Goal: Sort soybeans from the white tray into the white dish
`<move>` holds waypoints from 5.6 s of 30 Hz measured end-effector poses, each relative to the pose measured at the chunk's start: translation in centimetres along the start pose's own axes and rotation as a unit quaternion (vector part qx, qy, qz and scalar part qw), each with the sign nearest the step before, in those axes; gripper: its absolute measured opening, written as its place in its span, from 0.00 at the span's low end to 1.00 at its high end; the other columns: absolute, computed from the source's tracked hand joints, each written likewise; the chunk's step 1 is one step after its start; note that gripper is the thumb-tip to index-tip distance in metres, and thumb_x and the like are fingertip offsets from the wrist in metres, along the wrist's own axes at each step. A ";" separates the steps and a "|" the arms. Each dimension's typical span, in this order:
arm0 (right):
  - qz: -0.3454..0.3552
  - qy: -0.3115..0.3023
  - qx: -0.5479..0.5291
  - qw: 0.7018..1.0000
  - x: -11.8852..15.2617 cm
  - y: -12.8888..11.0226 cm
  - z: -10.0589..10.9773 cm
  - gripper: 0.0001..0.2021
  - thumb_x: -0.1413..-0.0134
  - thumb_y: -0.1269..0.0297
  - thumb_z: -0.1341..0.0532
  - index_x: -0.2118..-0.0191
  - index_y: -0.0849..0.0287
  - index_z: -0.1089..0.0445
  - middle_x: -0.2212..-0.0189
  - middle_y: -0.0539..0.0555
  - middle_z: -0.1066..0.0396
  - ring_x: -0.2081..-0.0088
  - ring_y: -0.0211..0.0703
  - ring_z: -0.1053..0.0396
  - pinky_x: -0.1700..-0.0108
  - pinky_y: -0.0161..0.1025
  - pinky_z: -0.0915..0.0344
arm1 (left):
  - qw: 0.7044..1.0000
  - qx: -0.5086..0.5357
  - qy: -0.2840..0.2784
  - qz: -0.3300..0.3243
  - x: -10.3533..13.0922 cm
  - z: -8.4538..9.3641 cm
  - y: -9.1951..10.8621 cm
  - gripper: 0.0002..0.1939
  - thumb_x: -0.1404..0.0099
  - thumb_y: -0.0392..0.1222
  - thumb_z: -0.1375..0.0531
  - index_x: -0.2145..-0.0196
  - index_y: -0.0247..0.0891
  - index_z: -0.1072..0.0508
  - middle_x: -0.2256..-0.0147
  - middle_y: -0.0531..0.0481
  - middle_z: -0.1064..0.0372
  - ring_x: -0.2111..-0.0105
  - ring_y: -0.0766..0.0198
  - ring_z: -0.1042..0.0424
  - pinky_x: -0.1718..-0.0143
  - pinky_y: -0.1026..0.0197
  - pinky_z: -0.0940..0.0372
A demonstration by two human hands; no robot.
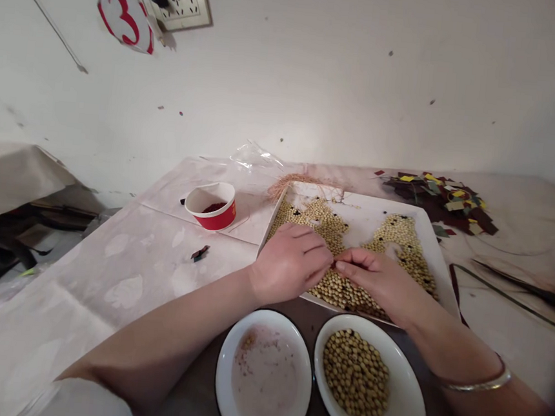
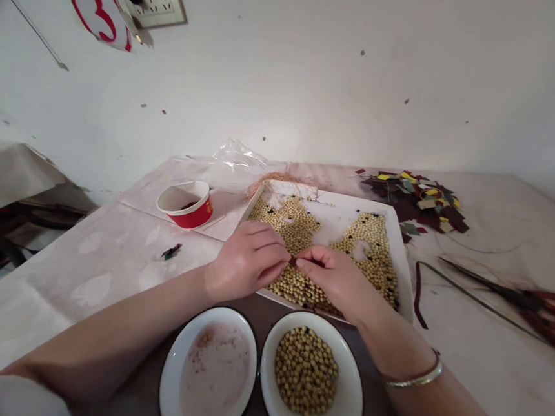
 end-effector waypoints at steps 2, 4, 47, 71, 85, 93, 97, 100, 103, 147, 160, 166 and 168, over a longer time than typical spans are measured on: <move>-0.011 0.010 -0.006 1.000 0.0 0.0 0.2 0.08 0.50 0.59 0.42 0.70 0.57 0.30 0.75 0.48 0.33 0.72 0.40 0.39 0.69 0.37 0.44 | 0.999 0.050 -0.007 0.004 -0.4 1.1 0.6 0.09 0.35 0.38 0.49 0.69 0.36 0.30 0.69 0.50 0.31 0.65 0.65 0.35 0.60 0.59 0.41; -0.022 0.012 -0.027 0.999 0.0 0.0 0.3 0.07 0.51 0.60 0.42 0.71 0.58 0.31 0.75 0.49 0.33 0.72 0.40 0.38 0.69 0.37 0.44 | 0.992 0.116 -0.037 -0.020 -0.8 2.0 2.3 0.07 0.37 0.37 0.48 0.70 0.36 0.32 0.70 0.51 0.31 0.66 0.68 0.34 0.59 0.62 0.40; -0.015 0.010 0.019 1.000 -0.1 0.8 0.2 0.11 0.50 0.55 0.43 0.68 0.56 0.29 0.73 0.50 0.31 0.70 0.42 0.36 0.66 0.38 0.42 | 0.963 -0.014 -0.243 0.120 1.4 -4.5 -2.1 0.06 0.42 0.37 0.44 0.72 0.38 0.27 0.74 0.49 0.31 0.71 0.60 0.31 0.70 0.60 0.38; -0.016 0.016 0.063 0.998 0.0 0.9 0.3 0.12 0.50 0.54 0.42 0.67 0.56 0.29 0.73 0.51 0.30 0.70 0.43 0.36 0.67 0.38 0.43 | 0.965 -0.039 -0.231 0.118 2.0 -3.5 -3.0 0.07 0.41 0.36 0.46 0.71 0.37 0.29 0.73 0.49 0.30 0.71 0.60 0.31 0.70 0.60 0.39; -0.038 -0.004 0.060 0.997 0.1 1.4 0.0 0.10 0.50 0.54 0.42 0.68 0.53 0.30 0.70 0.53 0.28 0.65 0.48 0.35 0.61 0.42 0.43 | 0.993 -0.079 -0.063 0.064 0.1 -0.8 -1.1 0.13 0.34 0.43 0.50 0.69 0.36 0.29 0.67 0.48 0.32 0.65 0.60 0.34 0.63 0.57 0.40; -0.025 -0.038 0.031 0.998 0.5 0.4 -0.5 0.03 0.54 0.57 0.39 0.71 0.46 0.28 0.66 0.55 0.27 0.62 0.48 0.33 0.56 0.43 0.42 | 0.995 -0.085 -0.008 -0.050 0.4 -0.7 1.2 0.17 0.30 0.42 0.55 0.68 0.40 0.29 0.66 0.49 0.34 0.62 0.61 0.38 0.64 0.57 0.43; -0.031 -0.047 0.037 0.998 0.7 0.4 -0.5 0.03 0.53 0.56 0.39 0.71 0.42 0.28 0.67 0.55 0.28 0.64 0.46 0.34 0.57 0.43 0.42 | 0.996 -0.076 -0.022 -0.042 0.4 -1.2 0.5 0.18 0.30 0.45 0.57 0.67 0.39 0.29 0.65 0.48 0.34 0.62 0.62 0.37 0.63 0.58 0.43; -0.031 -0.048 0.050 0.997 0.6 1.0 -0.4 0.04 0.52 0.57 0.40 0.71 0.41 0.28 0.67 0.54 0.28 0.64 0.45 0.34 0.58 0.43 0.42 | 0.996 -0.070 -0.025 -0.050 0.4 -1.4 0.6 0.19 0.30 0.46 0.56 0.67 0.38 0.29 0.65 0.48 0.34 0.62 0.62 0.37 0.61 0.59 0.43; -0.029 -0.046 0.057 0.997 0.4 1.5 -0.2 0.04 0.52 0.56 0.40 0.70 0.44 0.28 0.67 0.54 0.27 0.64 0.46 0.34 0.58 0.43 0.42 | 0.996 -0.064 -0.020 -0.061 0.5 -1.5 0.8 0.20 0.30 0.46 0.56 0.68 0.38 0.29 0.65 0.48 0.34 0.64 0.62 0.37 0.60 0.59 0.42; 0.064 -0.051 -0.113 0.990 -0.5 -2.0 0.1 0.06 0.51 0.64 0.41 0.70 0.61 0.33 0.77 0.46 0.37 0.76 0.32 0.43 0.73 0.32 0.47 | 1.000 0.008 -0.001 0.016 -0.9 1.0 -1.1 0.04 0.40 0.36 0.43 0.66 0.43 0.32 0.64 0.50 0.32 0.61 0.58 0.33 0.58 0.52 0.36; 0.139 0.062 0.182 0.971 -1.0 -2.1 0.7 0.08 0.48 0.65 0.44 0.70 0.60 0.29 0.75 0.50 0.31 0.72 0.36 0.38 0.70 0.33 0.46 | 0.957 0.178 -0.215 -0.083 -0.8 -0.6 6.5 0.06 0.37 0.39 0.46 0.67 0.41 0.29 0.69 0.51 0.31 0.66 0.63 0.34 0.61 0.59 0.39; 0.206 0.170 0.299 0.916 0.4 -4.3 1.4 0.09 0.44 0.68 0.47 0.67 0.61 0.29 0.68 0.56 0.30 0.63 0.42 0.36 0.60 0.37 0.44 | 0.976 0.041 -0.204 0.070 -1.0 -1.0 -0.7 0.11 0.36 0.45 0.49 0.69 0.40 0.29 0.69 0.50 0.30 0.66 0.60 0.33 0.67 0.60 0.40; 0.203 0.184 0.319 0.907 0.5 -4.5 1.6 0.10 0.43 0.68 0.48 0.66 0.61 0.30 0.67 0.56 0.30 0.62 0.42 0.36 0.59 0.37 0.44 | 0.963 -0.019 -0.246 0.110 -0.6 -1.9 -2.7 0.13 0.35 0.46 0.51 0.66 0.39 0.29 0.67 0.48 0.30 0.65 0.57 0.33 0.65 0.58 0.40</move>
Point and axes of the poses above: each hand's wrist, its own x-axis away from the middle knuckle, its own z-axis out of the back of the hand, y = z × x, the point moved 8 cm from there along -x, towards the middle knuckle
